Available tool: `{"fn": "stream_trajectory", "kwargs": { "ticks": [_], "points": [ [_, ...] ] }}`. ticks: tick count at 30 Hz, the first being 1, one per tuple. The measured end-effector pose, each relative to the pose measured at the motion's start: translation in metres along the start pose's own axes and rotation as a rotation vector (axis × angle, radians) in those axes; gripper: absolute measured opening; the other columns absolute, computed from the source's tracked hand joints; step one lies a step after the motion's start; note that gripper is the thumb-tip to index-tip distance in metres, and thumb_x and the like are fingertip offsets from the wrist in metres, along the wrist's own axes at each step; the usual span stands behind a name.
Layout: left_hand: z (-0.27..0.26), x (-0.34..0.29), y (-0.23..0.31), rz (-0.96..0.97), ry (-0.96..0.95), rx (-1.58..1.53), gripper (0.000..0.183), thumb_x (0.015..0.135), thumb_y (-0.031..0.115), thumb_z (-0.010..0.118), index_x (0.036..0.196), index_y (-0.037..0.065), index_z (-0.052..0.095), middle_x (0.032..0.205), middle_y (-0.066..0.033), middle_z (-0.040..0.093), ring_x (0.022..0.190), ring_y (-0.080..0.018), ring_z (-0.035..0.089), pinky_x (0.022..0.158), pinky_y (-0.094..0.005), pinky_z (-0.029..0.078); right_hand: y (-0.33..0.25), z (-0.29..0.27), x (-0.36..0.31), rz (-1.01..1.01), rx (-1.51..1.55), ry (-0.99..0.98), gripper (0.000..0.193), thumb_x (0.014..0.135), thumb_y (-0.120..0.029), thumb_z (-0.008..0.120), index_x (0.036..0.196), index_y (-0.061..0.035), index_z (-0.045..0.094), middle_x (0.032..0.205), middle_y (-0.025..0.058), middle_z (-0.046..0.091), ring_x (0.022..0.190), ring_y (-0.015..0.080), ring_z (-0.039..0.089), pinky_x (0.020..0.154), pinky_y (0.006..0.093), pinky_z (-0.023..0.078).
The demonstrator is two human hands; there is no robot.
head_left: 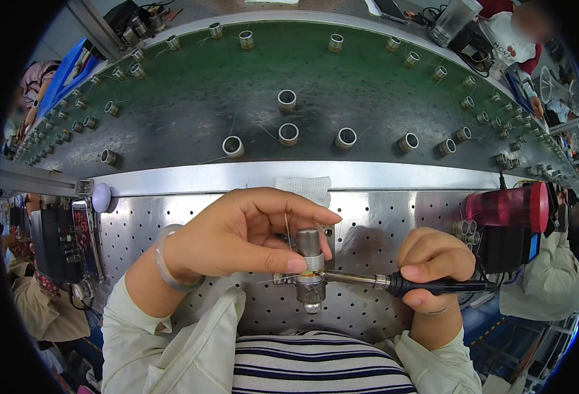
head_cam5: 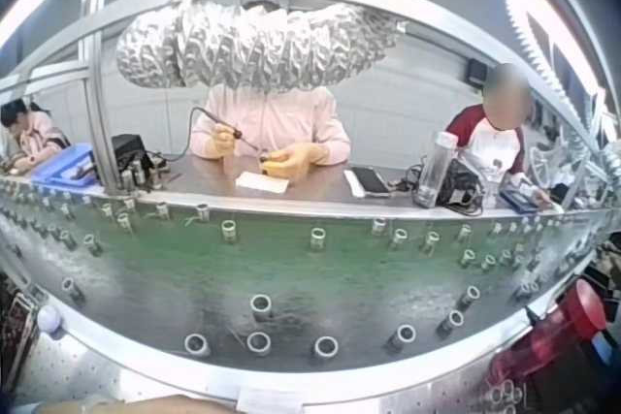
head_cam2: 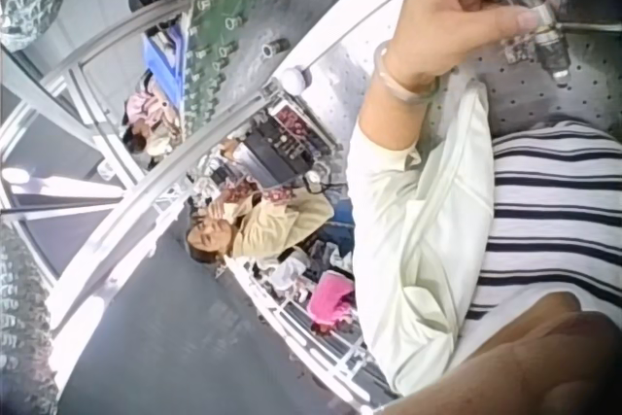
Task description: The person uses a soldering iron to apply heat to small cylindrical metal components held in a fixture. They repeatedly pick up components from a conveyor belt, solder them, and place them back on the belt. The camera pans briefly to show other workers at the assembly line before returning to the task.
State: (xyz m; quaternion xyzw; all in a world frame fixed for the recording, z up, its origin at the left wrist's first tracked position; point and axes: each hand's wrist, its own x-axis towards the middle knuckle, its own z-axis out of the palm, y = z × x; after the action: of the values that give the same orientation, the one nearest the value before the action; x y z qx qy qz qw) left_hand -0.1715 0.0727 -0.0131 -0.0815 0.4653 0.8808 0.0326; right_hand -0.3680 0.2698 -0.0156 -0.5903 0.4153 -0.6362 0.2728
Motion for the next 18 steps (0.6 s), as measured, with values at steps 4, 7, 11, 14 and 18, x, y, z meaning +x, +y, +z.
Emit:
{"fn": "stream_trajectory", "kwargs": {
  "ticks": [4,7,11,14,18],
  "points": [
    [0.011,0.000,0.006,0.000,0.075,0.031,0.057,0.074,-0.008,0.071,0.127,-0.008,0.051,0.105,-0.0190,0.063,0.101,-0.0192,0.061,0.072,-0.0202,0.051,-0.002,0.000,-0.001,0.018,-0.015,0.009,0.027,0.063,-0.001,0.080,0.085,0.0030,0.065,0.068,0.0113,0.061,0.056,0.0230,0.058,0.052,0.0295,0.044],
    [0.011,0.002,0.005,-0.037,0.081,0.014,0.062,0.072,-0.008,0.073,0.129,-0.008,0.049,0.105,-0.0181,0.062,0.101,-0.0194,0.060,0.073,-0.0203,0.051,-0.002,-0.002,-0.001,0.027,-0.002,0.007,0.024,0.065,-0.002,0.078,0.084,0.0035,0.065,0.068,0.0117,0.061,0.055,0.0229,0.058,0.052,0.0296,0.044],
    [0.007,0.004,0.004,-0.089,0.062,-0.050,0.069,0.071,-0.007,0.074,0.133,-0.007,0.045,0.106,-0.0181,0.062,0.102,-0.0198,0.060,0.076,-0.0223,0.052,0.003,-0.005,-0.009,0.012,0.049,0.183,0.022,0.067,-0.004,0.074,0.085,0.0048,0.064,0.068,0.0117,0.061,0.054,0.0207,0.055,0.052,0.0293,0.044],
    [-0.003,0.005,-0.004,-0.040,-0.010,-0.156,0.073,0.071,-0.006,0.074,0.136,-0.007,0.041,0.107,-0.0200,0.061,0.103,-0.0205,0.060,0.076,-0.0228,0.053,0.004,-0.006,-0.011,0.025,0.117,0.211,0.022,0.068,-0.003,0.074,0.086,0.0054,0.064,0.068,0.0117,0.061,0.055,0.0202,0.055,0.053,0.0290,0.044],
    [-0.005,0.007,-0.003,-0.101,-0.015,-0.136,0.070,0.075,-0.003,0.073,0.137,-0.003,0.041,0.107,-0.0164,0.062,0.098,-0.0165,0.060,0.078,-0.0230,0.052,0.007,-0.004,-0.012,0.030,0.142,0.202,0.024,0.069,-0.004,0.075,0.087,0.0059,0.064,0.069,0.0125,0.062,0.056,0.0206,0.056,0.053,0.0290,0.044]
  ]
}}
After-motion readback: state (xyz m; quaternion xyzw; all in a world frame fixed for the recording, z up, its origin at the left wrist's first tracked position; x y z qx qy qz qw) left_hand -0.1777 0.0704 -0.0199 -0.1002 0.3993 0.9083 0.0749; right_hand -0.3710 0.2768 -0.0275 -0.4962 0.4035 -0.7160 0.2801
